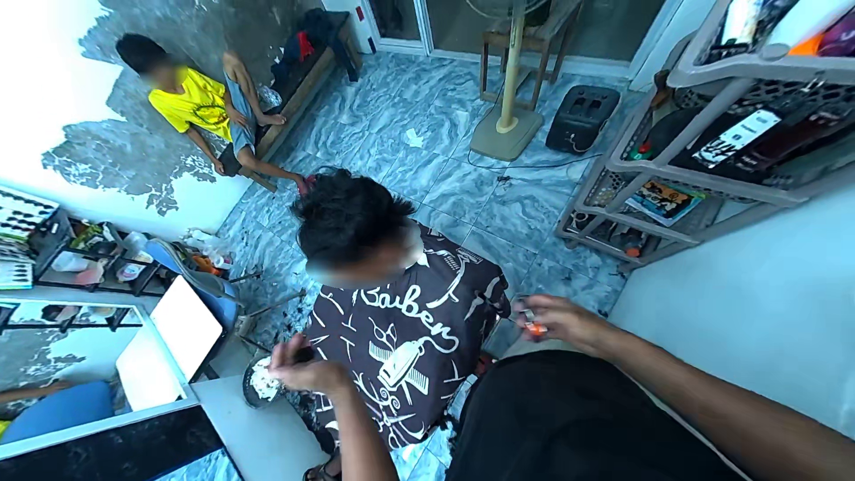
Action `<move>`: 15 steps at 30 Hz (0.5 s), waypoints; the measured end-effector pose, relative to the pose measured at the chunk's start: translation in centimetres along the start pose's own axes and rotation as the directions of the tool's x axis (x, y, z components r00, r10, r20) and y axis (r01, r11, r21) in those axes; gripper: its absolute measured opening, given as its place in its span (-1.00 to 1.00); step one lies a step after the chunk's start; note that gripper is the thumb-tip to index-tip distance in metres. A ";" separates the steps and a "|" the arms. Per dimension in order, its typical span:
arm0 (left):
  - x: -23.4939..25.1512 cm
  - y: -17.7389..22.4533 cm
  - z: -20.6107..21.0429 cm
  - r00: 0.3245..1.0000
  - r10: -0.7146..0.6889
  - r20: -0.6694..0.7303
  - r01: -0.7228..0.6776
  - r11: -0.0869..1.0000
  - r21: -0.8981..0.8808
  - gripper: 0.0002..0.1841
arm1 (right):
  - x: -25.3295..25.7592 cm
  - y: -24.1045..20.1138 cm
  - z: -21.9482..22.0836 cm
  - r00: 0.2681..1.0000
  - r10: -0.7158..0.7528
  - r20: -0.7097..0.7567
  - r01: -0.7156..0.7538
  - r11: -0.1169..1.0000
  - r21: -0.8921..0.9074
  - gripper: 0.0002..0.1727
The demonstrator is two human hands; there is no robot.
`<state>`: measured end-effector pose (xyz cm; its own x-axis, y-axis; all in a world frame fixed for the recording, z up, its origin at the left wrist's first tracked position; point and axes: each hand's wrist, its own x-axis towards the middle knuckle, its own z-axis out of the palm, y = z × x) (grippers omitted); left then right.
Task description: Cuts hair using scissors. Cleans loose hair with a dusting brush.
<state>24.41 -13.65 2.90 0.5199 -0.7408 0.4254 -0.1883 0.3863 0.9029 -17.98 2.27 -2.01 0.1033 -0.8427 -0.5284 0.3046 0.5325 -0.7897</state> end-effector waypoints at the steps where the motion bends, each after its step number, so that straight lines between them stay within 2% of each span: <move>1: -2.1 0.0 1.1 0.972 0.100 0.211 -0.093 0.995 -0.041 -0.37 | -1.3 0.4 -2.4 0.992 -0.013 -0.127 0.018 0.999 0.039 -0.55; 2: -4.2 0.4 3.0 0.878 0.204 0.433 -0.172 0.979 -0.112 -0.36 | -2.4 0.5 -4.4 0.967 -0.033 -0.252 0.050 0.997 0.062 -0.59; 3: -5.7 1.0 5.4 0.733 0.319 0.600 -0.264 0.947 -0.182 -0.31 | -3.3 0.4 -6.0 0.927 -0.060 -0.370 0.093 0.993 0.071 -0.63; 4: -6.7 1.9 8.1 0.597 0.446 0.667 -0.379 0.889 -0.256 -0.29 | -3.8 0.1 -7.2 0.878 -0.092 -0.470 0.136 0.989 0.061 -0.68; 5: -7.0 2.8 10.6 0.515 0.555 0.654 -0.474 0.820 -0.322 -0.29 | -4.3 -0.5 -8.1 0.829 -0.124 -0.545 0.177 0.983 0.045 -0.72; 6: -6.7 3.6 12.7 0.486 0.634 0.601 -0.554 0.756 -0.350 -0.30 | -4.6 -1.4 -8.7 0.788 -0.162 -0.594 0.217 0.976 0.021 -0.73; 8: -4.8 4.6 15.0 0.506 0.688 0.520 -0.655 0.699 -0.287 -0.30 | -5.0 -3.2 -9.6 0.734 -0.239 -0.636 0.282 0.959 -0.036 -0.75; 9: -3.9 5.0 15.1 0.543 0.640 0.544 -0.662 0.725 -0.193 -0.30 | -5.2 -4.0 -10.0 0.720 -0.267 -0.641 0.300 0.952 -0.059 -0.75; 10: -3.5 5.5 14.5 0.592 0.507 0.626 -0.627 0.778 -0.038 -0.30 | -5.4 -4.5 -10.7 0.713 -0.285 -0.641 0.307 0.948 -0.081 -0.75; 11: -3.6 6.3 13.6 0.626 0.242 0.741 -0.539 0.821 0.188 -0.30 | -5.6 -4.8 -11.4 0.710 -0.292 -0.640 0.305 0.948 -0.094 -0.75; 12: -4.0 7.5 12.7 0.573 -0.144 0.807 -0.421 0.793 0.440 -0.29 | -5.7 -4.9 -12.3 0.713 -0.290 -0.638 0.301 0.949 -0.096 -0.76; 13: -4.3 8.5 12.3 0.420 -0.465 0.779 -0.360 0.703 0.614 -0.24 | -5.8 -4.9 -13.2 0.720 -0.290 -0.631 0.297 0.950 -0.097 -0.75; 14: -4.8 9.0 12.3 0.304 -0.594 0.745 -0.370 0.647 0.667 -0.22 | -5.6 -5.1 -14.2 0.729 -0.285 -0.623 0.291 0.952 -0.096 -0.75; 15: -5.4 9.4 12.2 0.296 -0.564 0.771 -0.400 0.659 0.637 -0.26 | -5.3 -5.3 -15.1 0.740 -0.275 -0.614 0.280 0.956 -0.092 -0.75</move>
<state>9.65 -12.72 9.88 -0.3818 -0.8610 -0.3360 -0.8625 0.2013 0.4642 -34.40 5.13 0.24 -0.5886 -0.7214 -0.3648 0.2334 0.2804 -0.9311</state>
